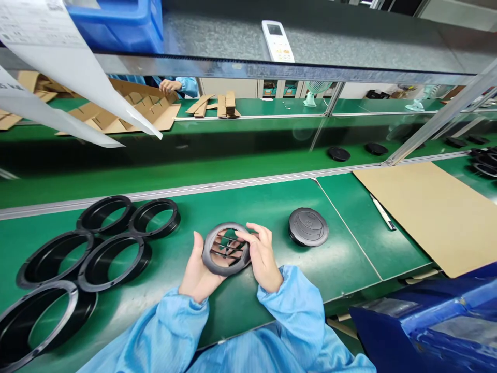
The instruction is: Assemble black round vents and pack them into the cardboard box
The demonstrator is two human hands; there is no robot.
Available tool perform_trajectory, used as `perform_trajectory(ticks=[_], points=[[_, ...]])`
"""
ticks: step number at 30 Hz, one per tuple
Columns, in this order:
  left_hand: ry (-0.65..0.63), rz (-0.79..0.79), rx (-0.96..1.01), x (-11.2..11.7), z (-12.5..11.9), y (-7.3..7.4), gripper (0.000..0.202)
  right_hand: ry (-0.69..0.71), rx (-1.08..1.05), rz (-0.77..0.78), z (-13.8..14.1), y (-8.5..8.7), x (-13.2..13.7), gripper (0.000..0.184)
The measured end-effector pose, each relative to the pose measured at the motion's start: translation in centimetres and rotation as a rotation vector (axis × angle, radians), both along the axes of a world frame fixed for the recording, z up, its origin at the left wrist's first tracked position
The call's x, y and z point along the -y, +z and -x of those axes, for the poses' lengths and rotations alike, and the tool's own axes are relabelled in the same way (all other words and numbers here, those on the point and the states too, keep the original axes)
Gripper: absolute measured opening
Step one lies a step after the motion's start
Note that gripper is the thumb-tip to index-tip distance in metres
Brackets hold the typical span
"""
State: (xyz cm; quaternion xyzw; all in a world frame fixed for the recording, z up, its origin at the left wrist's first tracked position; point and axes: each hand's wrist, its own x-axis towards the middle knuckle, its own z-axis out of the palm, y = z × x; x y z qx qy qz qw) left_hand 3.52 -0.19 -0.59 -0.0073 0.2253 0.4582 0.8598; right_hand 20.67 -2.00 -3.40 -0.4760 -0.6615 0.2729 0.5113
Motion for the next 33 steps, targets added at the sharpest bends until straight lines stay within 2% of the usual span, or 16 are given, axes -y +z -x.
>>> perform_trajectory(ticks=[4,10,16,24,33], points=[[0.01,0.021,-0.029,0.04,0.36,-0.17,0.065,0.032,-0.013,0.0,0.09,-0.44,-0.04,0.053],[-0.003,0.018,-0.046,0.13,0.46,0.43,0.065,0.039,-0.043,-0.004,0.22,-0.38,-0.09,0.052],[0.013,0.018,-0.027,0.04,0.4,-0.24,0.057,0.016,-0.029,0.008,0.18,-0.43,0.11,0.053],[0.0,0.052,-0.005,0.04,0.42,-0.11,0.064,-0.008,-0.009,0.046,0.22,-0.41,0.24,0.057],[0.011,0.005,0.072,0.26,0.38,0.54,0.047,0.039,-0.049,0.033,0.23,0.18,0.35,0.053]])
